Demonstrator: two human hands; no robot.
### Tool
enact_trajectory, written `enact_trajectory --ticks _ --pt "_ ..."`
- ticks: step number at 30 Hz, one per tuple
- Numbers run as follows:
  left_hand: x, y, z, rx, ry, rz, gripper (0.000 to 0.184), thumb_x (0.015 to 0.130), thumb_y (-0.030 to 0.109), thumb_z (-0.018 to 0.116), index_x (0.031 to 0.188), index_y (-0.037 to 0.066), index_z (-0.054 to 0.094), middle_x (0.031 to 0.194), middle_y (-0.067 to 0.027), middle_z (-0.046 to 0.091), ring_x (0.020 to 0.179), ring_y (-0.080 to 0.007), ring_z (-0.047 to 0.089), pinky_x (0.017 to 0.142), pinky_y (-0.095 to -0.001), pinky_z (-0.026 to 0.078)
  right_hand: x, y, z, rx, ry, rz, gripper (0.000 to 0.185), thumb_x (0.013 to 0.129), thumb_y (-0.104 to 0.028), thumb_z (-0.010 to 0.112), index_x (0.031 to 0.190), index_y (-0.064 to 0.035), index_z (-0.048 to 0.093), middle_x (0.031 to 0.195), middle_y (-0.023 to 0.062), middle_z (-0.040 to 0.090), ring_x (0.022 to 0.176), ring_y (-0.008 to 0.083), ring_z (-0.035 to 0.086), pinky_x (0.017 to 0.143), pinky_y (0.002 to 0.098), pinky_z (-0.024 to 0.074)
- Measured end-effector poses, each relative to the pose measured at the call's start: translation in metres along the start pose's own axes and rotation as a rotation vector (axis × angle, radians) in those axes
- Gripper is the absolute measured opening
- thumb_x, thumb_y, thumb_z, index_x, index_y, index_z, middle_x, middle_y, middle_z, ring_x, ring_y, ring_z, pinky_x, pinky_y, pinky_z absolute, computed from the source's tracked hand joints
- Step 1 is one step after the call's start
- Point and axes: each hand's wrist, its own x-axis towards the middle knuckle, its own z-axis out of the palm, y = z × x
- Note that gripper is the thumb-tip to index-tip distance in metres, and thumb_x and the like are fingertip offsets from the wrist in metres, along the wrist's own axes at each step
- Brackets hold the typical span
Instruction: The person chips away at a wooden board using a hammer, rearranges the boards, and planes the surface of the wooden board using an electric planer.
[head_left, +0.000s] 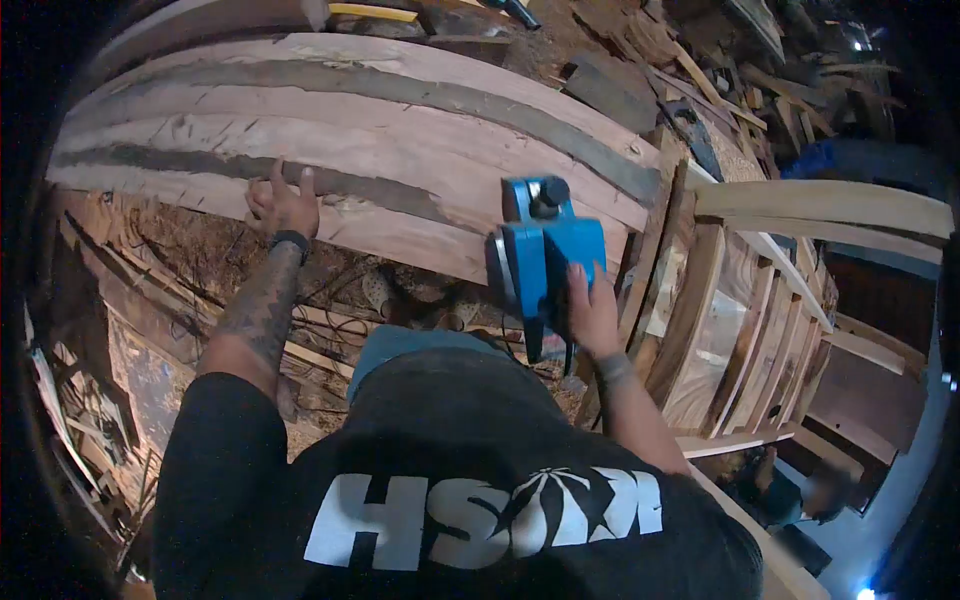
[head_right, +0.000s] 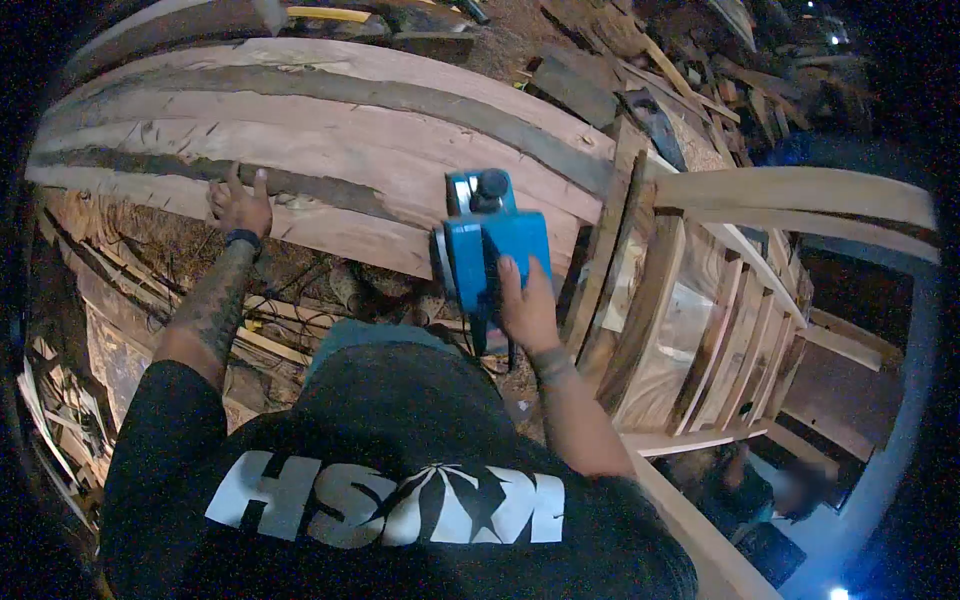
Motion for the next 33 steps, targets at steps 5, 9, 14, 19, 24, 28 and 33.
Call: enact_trajectory --ticks 5,9,14,19,24,28,33 --pt "0.005 -0.013 0.012 -0.097 -0.013 0.034 0.072 0.098 0.071 0.054 0.159 0.039 0.037 0.168 -0.0267 0.022 0.157 -0.0444 0.016 0.121 -0.0695 0.01 0.033 -0.014 0.001 0.04 -0.002 0.032 0.044 0.111 -0.042 0.052 0.111 0.0007 0.061 0.096 0.023 0.068 0.088 0.0393 0.066 0.079 0.0472 0.0502" --pt "0.004 -0.005 0.007 -0.029 -0.022 -0.011 0.071 0.098 0.07 0.054 0.159 0.038 0.037 0.17 -0.0251 0.019 0.158 -0.0447 0.014 0.121 -0.0687 0.01 -0.019 0.0 -0.014 0.087 -0.042 0.11 0.044 0.111 -0.041 0.05 0.118 0.0012 0.061 0.097 0.0224 0.068 0.089 0.0388 0.066 0.08 0.0466 0.0505" --pt "0.001 -0.004 0.004 -0.051 -0.014 0.002 0.071 0.098 0.072 0.052 0.159 0.037 0.037 0.169 -0.0259 0.021 0.158 -0.0447 0.014 0.121 -0.0682 0.011 -0.101 0.027 -0.03 -0.08 0.002 0.228 0.041 0.111 -0.032 0.05 0.13 0.0039 0.058 0.101 0.0227 0.07 0.093 0.0378 0.067 0.084 0.0452 0.0512" --pt "0.006 -0.003 0.005 0.021 -0.043 -0.016 0.073 0.099 0.071 0.05 0.16 0.035 0.036 0.169 -0.0273 0.02 0.158 -0.0464 0.013 0.122 -0.0685 0.013 -0.024 0.02 -0.018 0.041 0.036 0.095 0.046 0.11 -0.041 0.052 0.113 0.0032 0.062 0.097 0.0255 0.069 0.088 0.0431 0.065 0.079 0.0482 0.0502" --pt "0.003 -0.005 0.002 -0.012 -0.036 0.021 0.072 0.1 0.07 0.051 0.161 0.036 0.034 0.169 -0.0265 0.02 0.159 -0.0445 0.012 0.121 -0.0702 0.013 0.027 0.007 -0.006 0.093 0.039 0.142 0.051 0.109 -0.046 0.053 0.114 0.0035 0.063 0.102 0.0278 0.069 0.095 0.0459 0.066 0.085 0.0503 0.0499" --pt "0.008 -0.007 0.007 0.003 -0.058 0.008 0.071 0.1 0.07 0.052 0.16 0.037 0.034 0.169 -0.0263 0.02 0.159 -0.044 0.012 0.12 -0.0711 0.013 -0.03 0.03 -0.024 0.035 0.057 0.117 0.052 0.11 -0.046 0.05 0.12 0.0032 0.063 0.103 0.0278 0.069 0.097 0.0464 0.066 0.087 0.0499 0.0506" --pt "0.006 -0.012 0.019 -0.009 0.0 -0.006 0.071 0.099 0.072 0.051 0.159 0.039 0.033 0.17 -0.0269 0.019 0.159 -0.0429 0.014 0.119 -0.0728 0.013 -0.116 0.05 -0.038 0.031 0.143 0.327 0.044 0.112 -0.038 0.048 0.119 0.0027 0.063 0.096 0.0168 0.067 0.088 0.0285 0.063 0.082 0.0395 0.0491"
